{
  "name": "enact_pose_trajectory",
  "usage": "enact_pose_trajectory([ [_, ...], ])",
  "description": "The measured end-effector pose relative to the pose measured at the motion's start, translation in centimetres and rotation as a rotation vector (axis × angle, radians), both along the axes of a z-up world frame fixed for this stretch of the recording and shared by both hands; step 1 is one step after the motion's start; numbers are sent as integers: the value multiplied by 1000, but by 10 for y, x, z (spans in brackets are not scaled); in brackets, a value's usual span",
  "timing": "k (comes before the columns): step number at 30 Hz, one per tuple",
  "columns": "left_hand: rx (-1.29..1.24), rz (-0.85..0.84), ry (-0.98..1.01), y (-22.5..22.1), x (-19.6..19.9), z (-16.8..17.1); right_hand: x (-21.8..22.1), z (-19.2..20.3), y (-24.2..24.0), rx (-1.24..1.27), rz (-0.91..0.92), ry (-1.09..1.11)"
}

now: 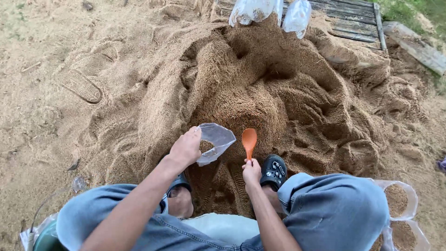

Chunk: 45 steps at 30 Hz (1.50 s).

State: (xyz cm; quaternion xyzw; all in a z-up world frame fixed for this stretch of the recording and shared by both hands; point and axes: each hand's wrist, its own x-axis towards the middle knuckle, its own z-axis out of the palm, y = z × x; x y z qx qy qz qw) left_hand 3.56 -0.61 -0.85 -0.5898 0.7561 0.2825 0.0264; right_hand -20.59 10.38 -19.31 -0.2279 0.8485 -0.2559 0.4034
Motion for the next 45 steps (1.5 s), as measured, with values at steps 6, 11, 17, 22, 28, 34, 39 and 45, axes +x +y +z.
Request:
enact_pose_trajectory([
  [6,61,-16,-36,-6,-15,26,-16,-93,15,269,-163,21],
  [11,16,-92,-151,-3,-31,46,-13,-70,-4,277,-64,45],
  [17,3,-67,-94,-8,-20,3,-22,-51,-29,99,-8,-55],
  [22,24,-71,-72,-1,-15,-2,-22,27,-40,22,-56,-25],
  [28,116,2,-43,3,-15,-21,-30,88,-58,-219,3,-73],
  [34,81,-11,-22,2,-14,-15,-27,165,-65,-273,148,-30],
  [39,87,1,107,-3,-10,-19,-24,186,-63,-214,449,202],
  [45,119,34,170,-2,-13,23,-12,171,-68,-665,471,202],
])
